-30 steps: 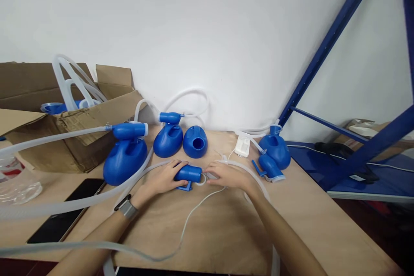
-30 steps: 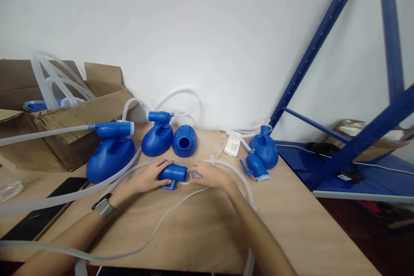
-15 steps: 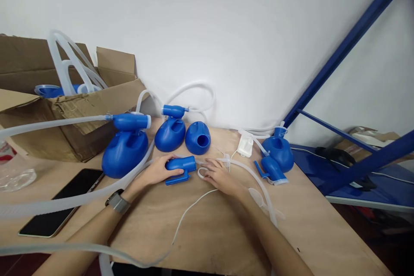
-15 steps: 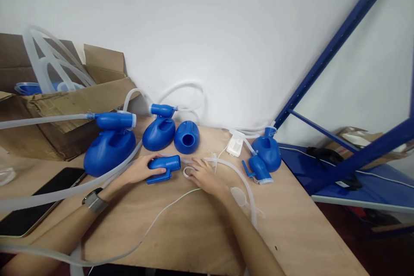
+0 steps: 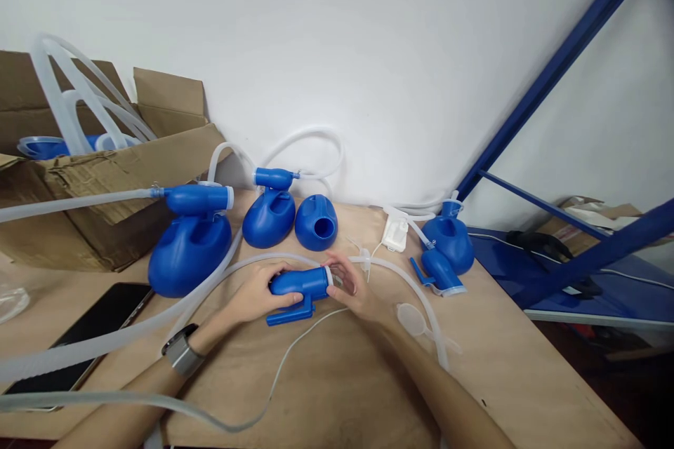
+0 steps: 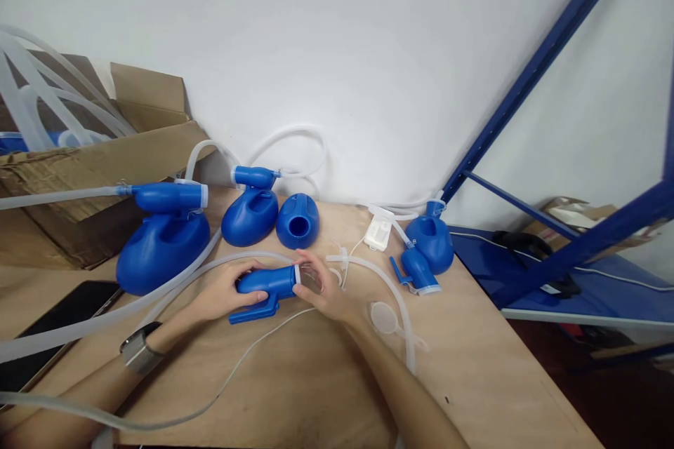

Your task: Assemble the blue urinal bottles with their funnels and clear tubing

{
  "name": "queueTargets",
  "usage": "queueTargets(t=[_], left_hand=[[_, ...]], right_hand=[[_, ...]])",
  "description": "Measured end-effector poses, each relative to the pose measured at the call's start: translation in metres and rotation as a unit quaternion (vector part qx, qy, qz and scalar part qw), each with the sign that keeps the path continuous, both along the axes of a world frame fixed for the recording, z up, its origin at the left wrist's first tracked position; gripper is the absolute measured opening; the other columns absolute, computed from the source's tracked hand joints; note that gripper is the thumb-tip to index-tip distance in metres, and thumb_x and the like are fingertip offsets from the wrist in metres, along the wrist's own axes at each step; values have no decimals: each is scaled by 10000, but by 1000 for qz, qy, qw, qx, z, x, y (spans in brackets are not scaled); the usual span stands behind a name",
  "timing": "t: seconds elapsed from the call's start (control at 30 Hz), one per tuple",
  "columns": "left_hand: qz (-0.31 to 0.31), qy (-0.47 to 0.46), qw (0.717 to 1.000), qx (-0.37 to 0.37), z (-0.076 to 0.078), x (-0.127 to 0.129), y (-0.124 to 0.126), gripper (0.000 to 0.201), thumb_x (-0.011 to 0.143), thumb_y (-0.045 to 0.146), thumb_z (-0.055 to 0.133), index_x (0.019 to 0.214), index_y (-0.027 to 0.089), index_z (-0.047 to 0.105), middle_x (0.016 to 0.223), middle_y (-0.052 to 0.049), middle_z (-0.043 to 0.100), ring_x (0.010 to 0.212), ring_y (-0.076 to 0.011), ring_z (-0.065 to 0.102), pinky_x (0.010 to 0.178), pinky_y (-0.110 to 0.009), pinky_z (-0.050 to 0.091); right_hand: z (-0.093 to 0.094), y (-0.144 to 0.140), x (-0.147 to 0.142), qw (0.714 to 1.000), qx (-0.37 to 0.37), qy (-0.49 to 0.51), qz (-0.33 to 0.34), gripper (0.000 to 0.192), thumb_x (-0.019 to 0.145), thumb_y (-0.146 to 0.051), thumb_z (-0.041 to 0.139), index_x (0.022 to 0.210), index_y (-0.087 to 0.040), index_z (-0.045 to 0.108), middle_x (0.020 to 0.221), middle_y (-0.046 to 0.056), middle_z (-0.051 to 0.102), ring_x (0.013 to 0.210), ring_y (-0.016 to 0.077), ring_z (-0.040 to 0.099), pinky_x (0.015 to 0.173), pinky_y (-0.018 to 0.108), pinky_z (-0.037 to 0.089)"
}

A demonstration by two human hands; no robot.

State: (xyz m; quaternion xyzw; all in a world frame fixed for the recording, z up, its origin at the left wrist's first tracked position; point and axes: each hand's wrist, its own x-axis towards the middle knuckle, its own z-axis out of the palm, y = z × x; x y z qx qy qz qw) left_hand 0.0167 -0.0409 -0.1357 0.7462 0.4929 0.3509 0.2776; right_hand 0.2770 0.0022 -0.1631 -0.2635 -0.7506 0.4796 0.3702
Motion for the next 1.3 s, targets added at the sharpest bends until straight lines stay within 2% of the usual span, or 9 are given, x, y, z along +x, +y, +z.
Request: queueTargets(t=[0.1, 0.23, 0.43, 0.67, 0.83, 0.97, 1.1, 1.2, 1.3], left_hand=[[0, 7, 1000, 0, -4, 4, -1, 415, 765, 538, 763, 1035, 228, 703, 1028, -36, 766, 933, -265, 712, 867, -379, 545], [10, 27, 1000, 5, -13, 7, -3, 380, 756, 530, 725, 976, 227, 660, 939, -21, 750, 831, -246, 702, 775, -359, 544], [18, 55, 995, 87, -10, 9, -9, 393, 760, 456, 704, 1102, 272, 643, 1021, -24, 755, 882, -262, 717, 837, -378, 555], [0, 211, 971, 112, -13, 6, -6, 421, 790, 548, 678, 1080, 245, 648, 1043, -80, 773, 943, -330, 738, 797, -398, 553], [27, 215, 973, 82, -14, 5, 2, 554, 829, 591, 665, 1269, 257, 614, 1188, -95, 753, 1026, -349, 732, 841, -418, 550], [97, 227, 967, 57, -11, -11, 8, 573, 846, 574, 638, 1315, 246, 610, 1322, -117, 704, 1111, -398, 706, 841, -443, 549], [94, 248, 963, 50, -21, -30, 17, 706, 892, 575, 586, 1488, 208, 494, 1409, -164, 649, 1196, -413, 662, 919, -472, 523], [111, 225, 965, 75, -31, -38, 21, 776, 962, 566, 503, 1602, 164, 325, 1398, -185, 651, 1264, -386, 620, 1002, -488, 469], [136, 198, 964, 112, -38, -40, 24, 670, 1013, 529, 433, 1587, 192, 357, 1350, -150, 675, 1235, -343, 628, 1005, -481, 455]], right_hand=[[-3, -11, -7, 999, 10, -44, 1, 496, 1035, -592, 442, 1447, -317, 470, 1526, 105, 468, 1426, 271, 469, 1212, 460, 353], [-6, -24, -21, 999, -4, -49, 17, 761, 961, -711, 502, 1551, -281, 290, 1609, 146, 365, 1483, 311, 388, 1227, 500, 319], [4, -29, -26, 998, -47, -39, -1, 644, 974, -685, 499, 1490, -320, 377, 1551, 91, 436, 1465, 289, 403, 1239, 473, 297], [-4, -24, -21, 983, -153, -96, -8, 560, 997, -646, 480, 1473, -356, 414, 1346, 64, 591, 1250, 282, 591, 1128, 490, 443], [6, -8, -19, 985, -23, -148, -81, 588, 1038, -598, 442, 1545, -309, 374, 1551, 92, 486, 1426, 268, 475, 1194, 477, 362], [18, 13, 6, 913, 137, -317, -218, 369, 1088, -395, 364, 1311, -217, 599, 1288, 133, 674, 1253, 267, 601, 1088, 436, 443], [19, 25, 38, 880, 139, -403, -207, 155, 980, -315, 598, 985, -210, 712, 1029, 145, 739, 1091, 321, 652, 971, 428, 478], [11, 26, 50, 885, 131, -409, -180, 81, 885, -263, 711, 949, -216, 726, 1079, 127, 732, 1135, 319, 626, 992, 403, 461], [2, 26, 52, 902, 112, -379, -173, 161, 861, -238, 710, 1020, -222, 732, 1114, 98, 714, 1121, 288, 634, 967, 369, 471]])
